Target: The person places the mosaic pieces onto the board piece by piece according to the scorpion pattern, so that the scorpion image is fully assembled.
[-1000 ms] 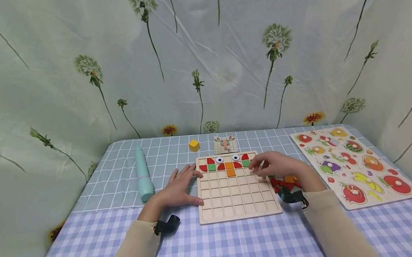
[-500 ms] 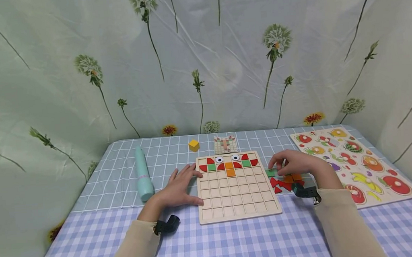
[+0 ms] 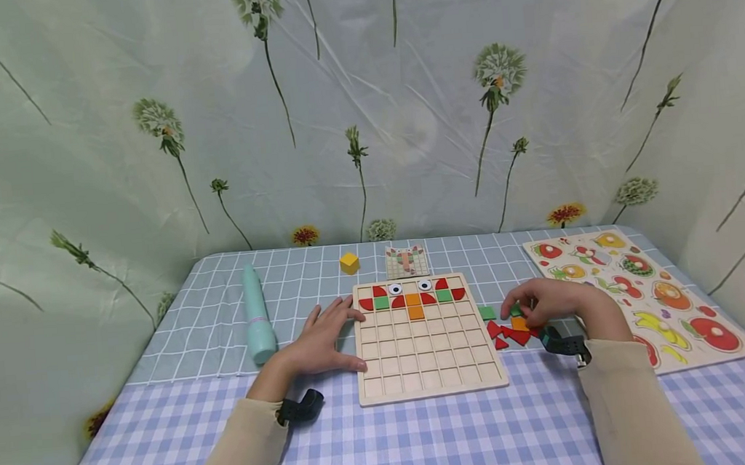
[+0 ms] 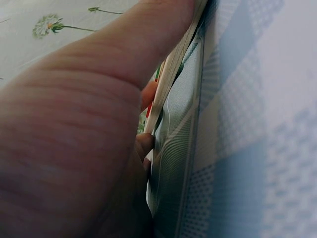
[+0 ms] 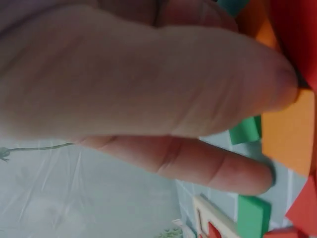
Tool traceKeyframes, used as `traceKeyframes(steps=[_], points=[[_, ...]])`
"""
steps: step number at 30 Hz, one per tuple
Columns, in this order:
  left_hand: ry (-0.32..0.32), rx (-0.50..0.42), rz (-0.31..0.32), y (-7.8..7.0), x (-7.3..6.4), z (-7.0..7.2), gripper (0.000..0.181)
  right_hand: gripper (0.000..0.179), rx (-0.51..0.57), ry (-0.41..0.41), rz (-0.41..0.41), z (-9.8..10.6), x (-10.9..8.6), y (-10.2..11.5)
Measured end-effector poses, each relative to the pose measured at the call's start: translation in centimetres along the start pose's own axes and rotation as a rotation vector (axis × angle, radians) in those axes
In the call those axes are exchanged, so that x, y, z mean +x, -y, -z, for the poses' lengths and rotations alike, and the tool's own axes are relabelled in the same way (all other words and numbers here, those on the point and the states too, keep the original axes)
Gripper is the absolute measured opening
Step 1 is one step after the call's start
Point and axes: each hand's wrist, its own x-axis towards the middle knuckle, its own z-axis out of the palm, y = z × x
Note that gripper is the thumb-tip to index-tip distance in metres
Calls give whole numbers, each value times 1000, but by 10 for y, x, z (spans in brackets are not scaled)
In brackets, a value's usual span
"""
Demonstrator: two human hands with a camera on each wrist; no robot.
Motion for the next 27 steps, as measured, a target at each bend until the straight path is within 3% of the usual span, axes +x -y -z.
traceKeyframes(steps=[10, 18, 27], points=[[3, -3, -6, 0, -1, 1, 79, 23, -8, -20, -42, -2, 2, -3], [9, -4, -2, 1, 0, 2, 79, 19, -67, -148, -54, -4, 10, -2], [11, 1, -1, 2, 0, 0, 79, 15, -76, -282, -5, -8, 18, 5]])
